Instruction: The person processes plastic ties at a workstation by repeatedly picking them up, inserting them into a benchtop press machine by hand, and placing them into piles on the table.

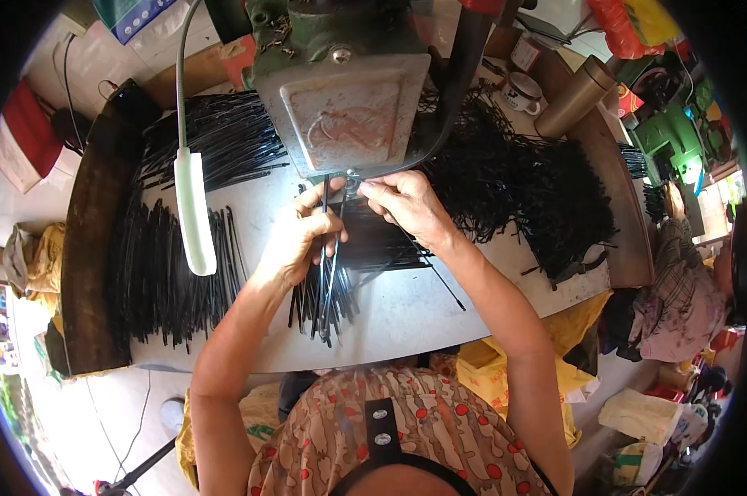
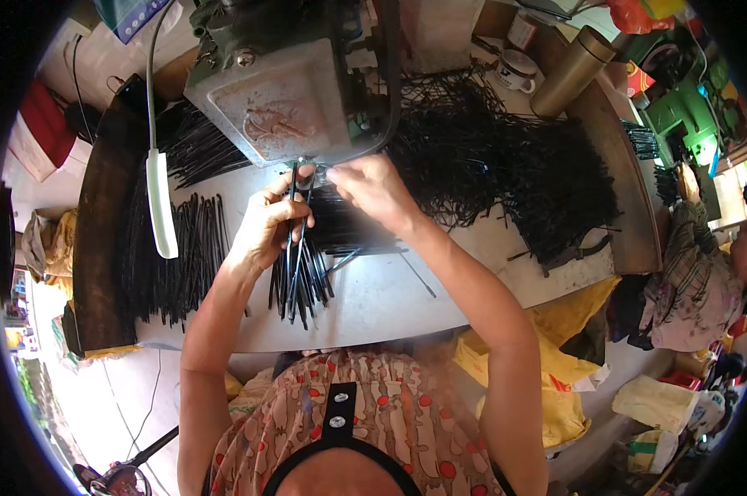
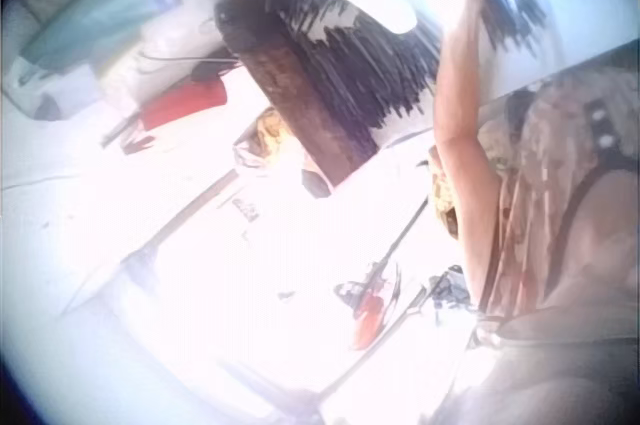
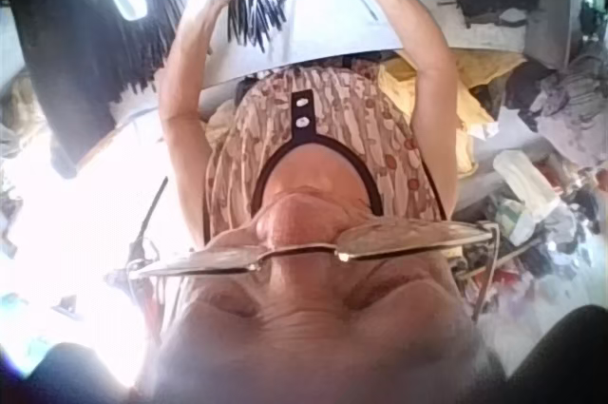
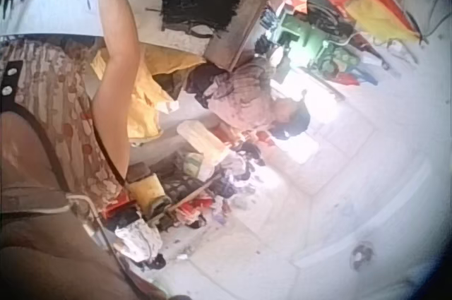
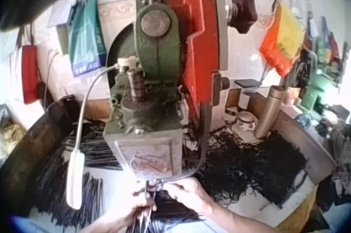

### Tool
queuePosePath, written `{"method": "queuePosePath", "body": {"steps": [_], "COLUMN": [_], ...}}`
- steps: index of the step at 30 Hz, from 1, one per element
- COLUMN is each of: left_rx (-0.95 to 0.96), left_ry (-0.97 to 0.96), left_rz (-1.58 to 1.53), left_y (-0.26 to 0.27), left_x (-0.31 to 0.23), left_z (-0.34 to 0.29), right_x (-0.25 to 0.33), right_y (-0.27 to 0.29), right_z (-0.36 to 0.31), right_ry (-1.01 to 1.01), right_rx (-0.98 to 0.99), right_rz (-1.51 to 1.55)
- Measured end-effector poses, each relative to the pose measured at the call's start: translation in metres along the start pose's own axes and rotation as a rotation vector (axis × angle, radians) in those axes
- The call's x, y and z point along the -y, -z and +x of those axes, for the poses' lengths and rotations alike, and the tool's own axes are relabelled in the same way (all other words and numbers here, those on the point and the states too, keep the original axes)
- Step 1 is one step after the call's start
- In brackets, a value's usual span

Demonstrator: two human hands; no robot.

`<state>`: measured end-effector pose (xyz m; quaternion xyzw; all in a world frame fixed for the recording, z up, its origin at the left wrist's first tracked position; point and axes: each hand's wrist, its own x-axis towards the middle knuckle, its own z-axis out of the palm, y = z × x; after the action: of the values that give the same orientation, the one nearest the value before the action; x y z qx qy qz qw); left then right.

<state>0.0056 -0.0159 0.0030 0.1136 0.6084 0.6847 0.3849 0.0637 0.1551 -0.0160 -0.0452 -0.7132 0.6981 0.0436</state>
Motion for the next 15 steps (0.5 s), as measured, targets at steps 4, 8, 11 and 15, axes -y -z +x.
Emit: {"method": "queuePosePath", "body": {"steps": [4,8,11,15], "left_rx": [0.015,0.009,-0.002,-0.013], "left_ry": [0.007,0.005,0.002,-0.001], "left_rz": [-0.026,-0.061,-0.047,-0.032], "left_y": [0.0022,0.0002,-0.0008,-0.0023], "left_x": [0.0019,0.0034,0.0030,0.0038], "left_z": [0.0013,0.0020,0.0021,0.0030], "right_x": [0.0039,0.0021,-0.0003,0.0018], "right_y": [-0.0029,-0.0008,-0.0012,-0.0035], "right_z": [-0.0009,0.0002,0.0008,0.0011], "right_ry": [-0.072,-0.059,-0.044,-0.010], "right_rx": [-0.008,0.018,0.031,0.016], "right_rz": [0.111,0.075,0.083,0.065]}}
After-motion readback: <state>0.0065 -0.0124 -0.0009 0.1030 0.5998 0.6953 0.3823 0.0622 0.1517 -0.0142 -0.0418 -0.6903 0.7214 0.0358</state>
